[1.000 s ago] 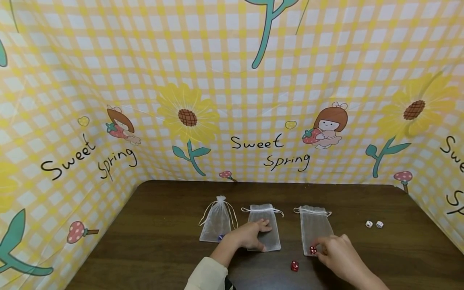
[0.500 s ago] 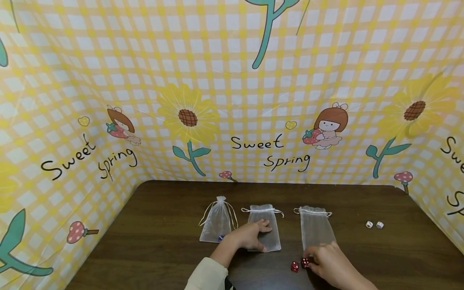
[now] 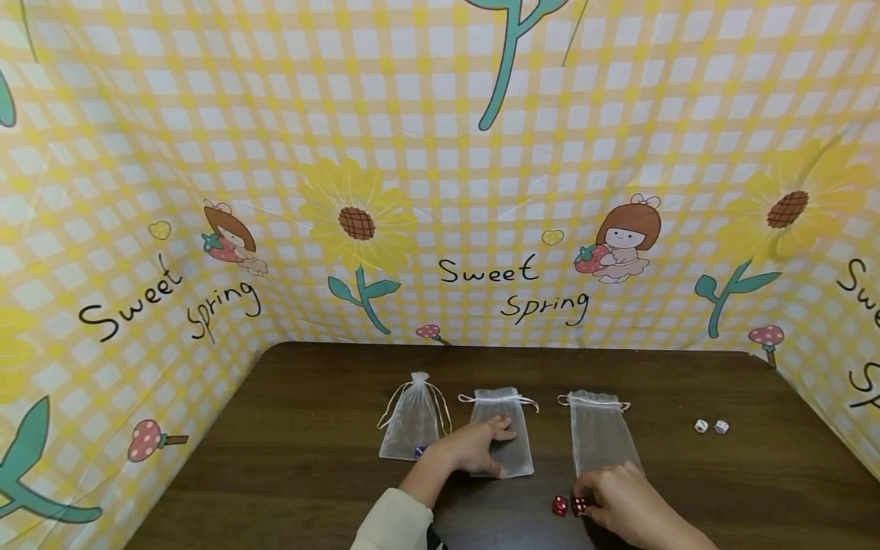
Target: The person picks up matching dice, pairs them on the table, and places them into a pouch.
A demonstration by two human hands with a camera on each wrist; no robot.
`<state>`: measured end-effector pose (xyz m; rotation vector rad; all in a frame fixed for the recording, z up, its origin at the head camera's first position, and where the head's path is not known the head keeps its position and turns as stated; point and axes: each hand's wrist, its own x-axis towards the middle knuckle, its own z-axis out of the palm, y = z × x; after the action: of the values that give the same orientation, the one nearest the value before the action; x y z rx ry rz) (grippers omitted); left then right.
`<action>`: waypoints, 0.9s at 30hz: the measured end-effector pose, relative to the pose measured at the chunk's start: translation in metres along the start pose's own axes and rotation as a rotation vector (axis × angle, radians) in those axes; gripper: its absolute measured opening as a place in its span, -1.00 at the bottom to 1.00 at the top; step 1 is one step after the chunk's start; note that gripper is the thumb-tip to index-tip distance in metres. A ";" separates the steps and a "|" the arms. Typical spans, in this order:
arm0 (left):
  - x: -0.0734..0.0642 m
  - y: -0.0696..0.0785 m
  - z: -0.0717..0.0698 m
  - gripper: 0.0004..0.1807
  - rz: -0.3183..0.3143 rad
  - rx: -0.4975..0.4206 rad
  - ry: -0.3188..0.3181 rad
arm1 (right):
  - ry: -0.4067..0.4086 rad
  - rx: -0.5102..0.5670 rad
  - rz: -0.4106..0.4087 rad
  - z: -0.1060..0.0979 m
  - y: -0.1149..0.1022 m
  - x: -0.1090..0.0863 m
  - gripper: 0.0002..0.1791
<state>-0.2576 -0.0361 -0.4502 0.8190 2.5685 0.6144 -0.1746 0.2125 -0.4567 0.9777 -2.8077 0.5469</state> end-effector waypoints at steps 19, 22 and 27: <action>-0.001 0.003 0.003 -0.37 -0.003 0.052 0.028 | -0.089 0.043 0.139 -0.018 0.001 -0.002 -0.73; -0.001 0.004 0.005 -0.44 0.006 0.094 0.060 | -0.097 0.066 0.149 -0.019 0.002 -0.002 -0.74; 0.000 0.007 0.007 -0.55 0.020 0.169 0.129 | -0.078 0.058 0.154 -0.019 0.002 -0.002 -0.78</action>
<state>-0.2505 -0.0287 -0.4525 0.8870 2.7625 0.4743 -0.1739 0.2222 -0.4403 0.8140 -2.9705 0.6240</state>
